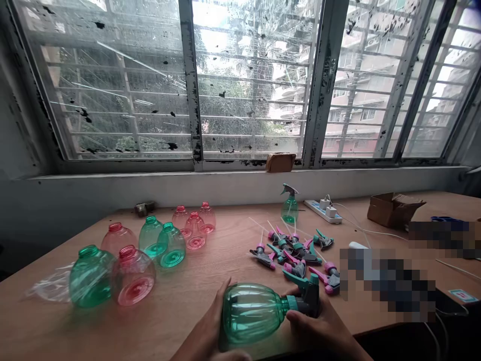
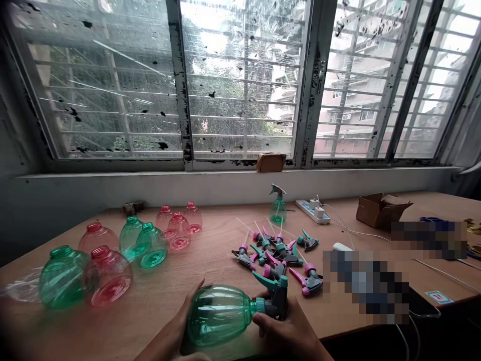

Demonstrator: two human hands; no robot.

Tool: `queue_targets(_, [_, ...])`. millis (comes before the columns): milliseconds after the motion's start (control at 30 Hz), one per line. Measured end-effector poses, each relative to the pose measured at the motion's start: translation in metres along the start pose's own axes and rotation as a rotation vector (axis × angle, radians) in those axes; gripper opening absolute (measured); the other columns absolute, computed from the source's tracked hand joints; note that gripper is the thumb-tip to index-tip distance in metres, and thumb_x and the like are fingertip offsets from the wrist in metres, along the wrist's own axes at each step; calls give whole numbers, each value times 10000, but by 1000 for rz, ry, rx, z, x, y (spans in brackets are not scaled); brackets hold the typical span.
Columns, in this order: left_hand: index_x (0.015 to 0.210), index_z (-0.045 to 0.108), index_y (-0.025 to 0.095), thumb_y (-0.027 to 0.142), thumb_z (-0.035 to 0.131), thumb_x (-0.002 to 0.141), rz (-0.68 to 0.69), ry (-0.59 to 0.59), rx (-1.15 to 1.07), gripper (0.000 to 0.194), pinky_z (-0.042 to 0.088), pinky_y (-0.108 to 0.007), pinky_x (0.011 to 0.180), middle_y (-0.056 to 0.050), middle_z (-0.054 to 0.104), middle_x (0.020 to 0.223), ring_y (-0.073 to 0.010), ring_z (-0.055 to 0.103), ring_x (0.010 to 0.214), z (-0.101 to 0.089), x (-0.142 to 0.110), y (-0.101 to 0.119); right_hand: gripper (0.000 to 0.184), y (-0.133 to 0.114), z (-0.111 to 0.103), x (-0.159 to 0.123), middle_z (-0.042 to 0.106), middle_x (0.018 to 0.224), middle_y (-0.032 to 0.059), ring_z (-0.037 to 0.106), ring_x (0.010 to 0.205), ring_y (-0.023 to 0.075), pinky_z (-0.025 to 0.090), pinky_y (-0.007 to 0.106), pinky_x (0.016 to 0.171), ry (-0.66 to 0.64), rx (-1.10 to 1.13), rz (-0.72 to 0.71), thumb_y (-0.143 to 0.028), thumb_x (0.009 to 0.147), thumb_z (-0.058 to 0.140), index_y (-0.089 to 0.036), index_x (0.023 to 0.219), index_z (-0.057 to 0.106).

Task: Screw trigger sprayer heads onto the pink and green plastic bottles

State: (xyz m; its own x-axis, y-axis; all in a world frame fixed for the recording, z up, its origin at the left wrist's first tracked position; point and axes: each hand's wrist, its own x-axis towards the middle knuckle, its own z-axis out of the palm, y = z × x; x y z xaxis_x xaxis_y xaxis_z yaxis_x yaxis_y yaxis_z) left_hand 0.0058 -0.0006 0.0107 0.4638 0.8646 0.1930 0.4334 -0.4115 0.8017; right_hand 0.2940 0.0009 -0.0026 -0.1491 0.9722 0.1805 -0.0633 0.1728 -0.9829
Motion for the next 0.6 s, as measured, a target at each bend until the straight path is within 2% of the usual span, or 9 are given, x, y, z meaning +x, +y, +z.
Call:
queue_targets(67, [1573,196,294,705,612,823,7,16,-48,952,230,-467,1245,-68,311,1655,-345,289,1508,-1,2,-1,469,-1,0,0,709,592,31,647,530,205,487,285,504,0,-41,-23,-533,709,859,-148,928,706])
queue_targets(133, [1550,272,271,752,396,900,-36,28,-71,817,229,-491,1241,-80,332,1642,-341,309,1499,-4,3,1,470,-2,-1,0,710,602,34,652,528,213,496,290,492,-11,-53,-36,-546,711,851,-152,926,712])
queue_targets(167, [1541,290,262,744,380,910,-55,17,-74,799,239,-496,1238,-88,351,1634,-340,326,1491,-5,3,4,471,-2,-1,0,709,604,33,653,522,215,500,292,487,-15,-51,-36,-549,708,852,-154,923,713])
queue_targets(267, [1551,254,296,635,581,892,-63,-34,-53,811,263,-461,1238,-69,352,1642,-323,323,1499,-8,0,11,474,-3,0,0,705,597,27,655,516,217,507,294,489,3,-34,-35,-556,700,854,-164,921,705])
queue_targets(333, [1564,190,353,540,748,815,-21,-42,-17,952,274,-441,1236,-45,339,1650,-318,315,1504,-8,-2,11,492,-3,1,-1,694,580,15,641,497,211,505,295,483,30,-1,-29,-569,684,860,-177,925,688])
queue_targets(400, [1571,123,385,518,834,728,41,-35,15,1111,298,-455,1221,-55,330,1651,-338,338,1491,-7,-3,4,508,-4,2,-1,680,570,5,622,477,203,496,293,467,47,20,-23,-589,663,865,-191,915,678])
queue_targets(500, [1580,85,362,637,821,661,100,-59,20,1209,324,-489,1199,-101,330,1645,-377,367,1469,-4,-1,-10,500,-3,2,-1,672,579,6,612,475,202,487,295,456,41,5,-30,-601,660,858,-196,896,683])
queue_targets(600, [1578,138,315,808,606,735,62,-41,-26,1083,294,-510,1209,-129,338,1642,-382,359,1473,-2,3,-16,502,-1,1,-1,681,607,14,619,490,210,493,304,467,41,-12,-33,-603,666,853,-195,903,681])
